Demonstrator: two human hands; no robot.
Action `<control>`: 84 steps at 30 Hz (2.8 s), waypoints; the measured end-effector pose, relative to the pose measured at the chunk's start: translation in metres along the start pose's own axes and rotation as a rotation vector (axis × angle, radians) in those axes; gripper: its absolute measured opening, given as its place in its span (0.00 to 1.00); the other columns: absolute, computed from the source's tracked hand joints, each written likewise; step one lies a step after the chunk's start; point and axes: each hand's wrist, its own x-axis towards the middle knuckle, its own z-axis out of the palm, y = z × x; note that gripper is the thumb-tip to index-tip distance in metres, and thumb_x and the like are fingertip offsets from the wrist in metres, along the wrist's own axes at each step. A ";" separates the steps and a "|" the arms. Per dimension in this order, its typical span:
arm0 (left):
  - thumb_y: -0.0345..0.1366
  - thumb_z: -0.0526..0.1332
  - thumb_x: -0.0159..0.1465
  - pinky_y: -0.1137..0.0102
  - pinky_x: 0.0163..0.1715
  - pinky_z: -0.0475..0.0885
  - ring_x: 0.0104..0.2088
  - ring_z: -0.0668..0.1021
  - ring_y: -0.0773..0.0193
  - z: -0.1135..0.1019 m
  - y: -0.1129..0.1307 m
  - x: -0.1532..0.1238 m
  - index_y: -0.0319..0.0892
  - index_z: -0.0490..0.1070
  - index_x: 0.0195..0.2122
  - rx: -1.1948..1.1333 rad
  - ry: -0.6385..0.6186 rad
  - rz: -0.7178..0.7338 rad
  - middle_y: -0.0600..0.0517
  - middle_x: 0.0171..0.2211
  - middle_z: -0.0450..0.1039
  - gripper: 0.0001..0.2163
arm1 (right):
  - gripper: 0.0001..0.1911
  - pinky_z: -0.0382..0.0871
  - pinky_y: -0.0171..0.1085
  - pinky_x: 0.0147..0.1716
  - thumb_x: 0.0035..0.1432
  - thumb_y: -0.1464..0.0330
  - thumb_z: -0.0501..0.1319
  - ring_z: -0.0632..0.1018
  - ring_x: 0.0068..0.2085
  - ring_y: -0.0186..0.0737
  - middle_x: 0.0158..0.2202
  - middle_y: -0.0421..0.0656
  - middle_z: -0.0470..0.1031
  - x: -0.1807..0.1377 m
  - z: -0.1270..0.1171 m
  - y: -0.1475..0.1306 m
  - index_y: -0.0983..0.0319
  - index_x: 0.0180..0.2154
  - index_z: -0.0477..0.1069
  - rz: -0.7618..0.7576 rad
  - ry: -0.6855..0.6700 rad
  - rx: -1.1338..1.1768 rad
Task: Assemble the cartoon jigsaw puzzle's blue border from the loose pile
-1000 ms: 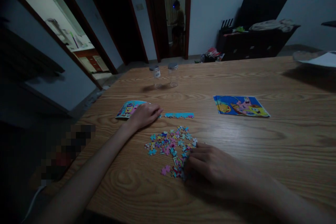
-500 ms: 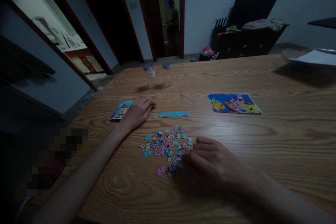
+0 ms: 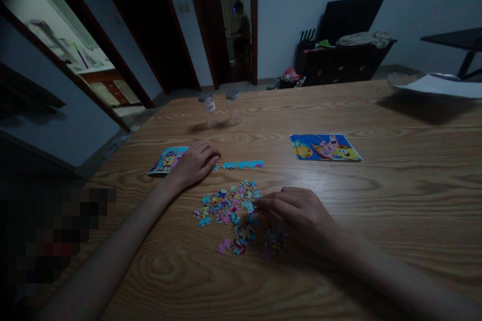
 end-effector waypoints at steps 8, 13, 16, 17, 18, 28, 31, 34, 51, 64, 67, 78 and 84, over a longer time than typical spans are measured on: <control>0.38 0.50 0.78 0.57 0.56 0.67 0.51 0.77 0.53 -0.003 0.030 0.006 0.42 0.74 0.49 -0.024 -0.008 0.100 0.46 0.47 0.77 0.14 | 0.07 0.76 0.31 0.30 0.74 0.70 0.58 0.85 0.32 0.35 0.35 0.42 0.85 0.002 0.003 -0.002 0.58 0.46 0.76 0.085 0.030 0.075; 0.33 0.53 0.75 0.57 0.54 0.68 0.50 0.77 0.52 -0.001 0.032 0.005 0.41 0.74 0.51 0.049 -0.029 0.112 0.45 0.47 0.77 0.11 | 0.08 0.76 0.32 0.29 0.74 0.68 0.58 0.85 0.31 0.36 0.34 0.42 0.85 0.000 0.005 0.000 0.58 0.44 0.76 0.144 0.008 0.070; 0.29 0.54 0.74 0.57 0.55 0.68 0.51 0.77 0.52 0.003 0.019 0.003 0.42 0.73 0.51 0.030 -0.017 0.060 0.45 0.48 0.77 0.10 | 0.08 0.77 0.34 0.30 0.74 0.67 0.58 0.85 0.32 0.37 0.34 0.42 0.85 -0.001 0.005 0.002 0.58 0.44 0.76 0.188 -0.004 0.062; 0.28 0.54 0.73 0.57 0.55 0.68 0.52 0.77 0.52 0.005 0.015 0.002 0.42 0.72 0.51 0.018 -0.011 0.043 0.45 0.48 0.77 0.11 | 0.08 0.77 0.34 0.30 0.74 0.67 0.58 0.85 0.32 0.37 0.35 0.42 0.85 -0.001 0.005 0.002 0.58 0.44 0.77 0.199 -0.009 0.064; 0.27 0.54 0.72 0.57 0.55 0.69 0.52 0.77 0.53 0.006 0.011 0.002 0.42 0.72 0.51 0.007 -0.007 0.027 0.45 0.48 0.77 0.11 | 0.08 0.77 0.34 0.30 0.73 0.67 0.58 0.85 0.32 0.37 0.35 0.42 0.85 0.000 0.006 0.003 0.58 0.44 0.77 0.210 -0.013 0.071; 0.27 0.60 0.60 0.56 0.56 0.72 0.53 0.77 0.51 -0.007 -0.007 -0.003 0.43 0.70 0.49 -0.132 -0.089 -0.056 0.45 0.51 0.76 0.16 | 0.06 0.73 0.32 0.27 0.68 0.70 0.60 0.81 0.30 0.35 0.34 0.42 0.83 -0.001 0.007 0.008 0.59 0.40 0.77 0.317 -0.001 0.149; 0.27 0.60 0.61 0.56 0.55 0.73 0.51 0.79 0.52 -0.011 -0.008 -0.004 0.44 0.71 0.48 -0.150 -0.098 -0.090 0.47 0.50 0.78 0.14 | 0.06 0.73 0.33 0.26 0.69 0.68 0.60 0.81 0.29 0.36 0.33 0.42 0.83 0.000 0.009 0.008 0.59 0.40 0.77 0.360 0.001 0.169; 0.31 0.64 0.62 0.56 0.58 0.72 0.54 0.79 0.51 -0.013 -0.006 -0.005 0.45 0.72 0.45 -0.182 -0.123 -0.101 0.47 0.55 0.77 0.10 | 0.07 0.72 0.33 0.26 0.69 0.67 0.61 0.80 0.29 0.36 0.32 0.42 0.82 0.002 0.008 0.006 0.59 0.40 0.77 0.402 0.002 0.195; 0.33 0.66 0.63 0.57 0.61 0.72 0.59 0.78 0.50 -0.019 -0.003 -0.002 0.44 0.76 0.41 -0.283 -0.209 -0.172 0.45 0.62 0.73 0.06 | 0.08 0.78 0.36 0.34 0.67 0.62 0.64 0.83 0.37 0.41 0.38 0.44 0.84 0.005 0.003 0.014 0.58 0.43 0.80 0.544 -0.046 0.422; 0.35 0.72 0.62 0.57 0.63 0.70 0.61 0.76 0.52 -0.010 -0.022 -0.005 0.43 0.80 0.44 -0.519 -0.203 -0.181 0.44 0.62 0.73 0.09 | 0.15 0.77 0.40 0.35 0.66 0.55 0.65 0.83 0.39 0.45 0.39 0.46 0.84 0.022 0.004 0.024 0.58 0.43 0.81 0.593 -0.002 0.353; 0.33 0.70 0.63 0.57 0.63 0.70 0.62 0.76 0.53 -0.008 -0.026 -0.007 0.43 0.80 0.44 -0.576 -0.186 -0.168 0.44 0.62 0.72 0.08 | 0.13 0.75 0.40 0.35 0.68 0.57 0.64 0.82 0.38 0.44 0.38 0.46 0.84 0.040 0.013 0.031 0.58 0.43 0.81 0.539 -0.032 0.339; 0.31 0.72 0.60 0.57 0.62 0.70 0.59 0.78 0.52 -0.003 -0.029 -0.004 0.42 0.81 0.40 -0.592 -0.149 -0.167 0.43 0.58 0.75 0.07 | 0.07 0.72 0.41 0.39 0.64 0.72 0.62 0.77 0.40 0.43 0.38 0.46 0.80 0.104 0.073 0.063 0.60 0.41 0.79 0.260 -0.096 0.265; 0.30 0.71 0.61 0.59 0.62 0.71 0.58 0.78 0.52 -0.002 -0.027 -0.005 0.40 0.81 0.41 -0.581 -0.140 -0.147 0.41 0.58 0.75 0.07 | 0.05 0.69 0.46 0.47 0.63 0.74 0.66 0.76 0.44 0.48 0.40 0.48 0.80 0.109 0.088 0.069 0.60 0.39 0.81 0.185 -0.118 0.105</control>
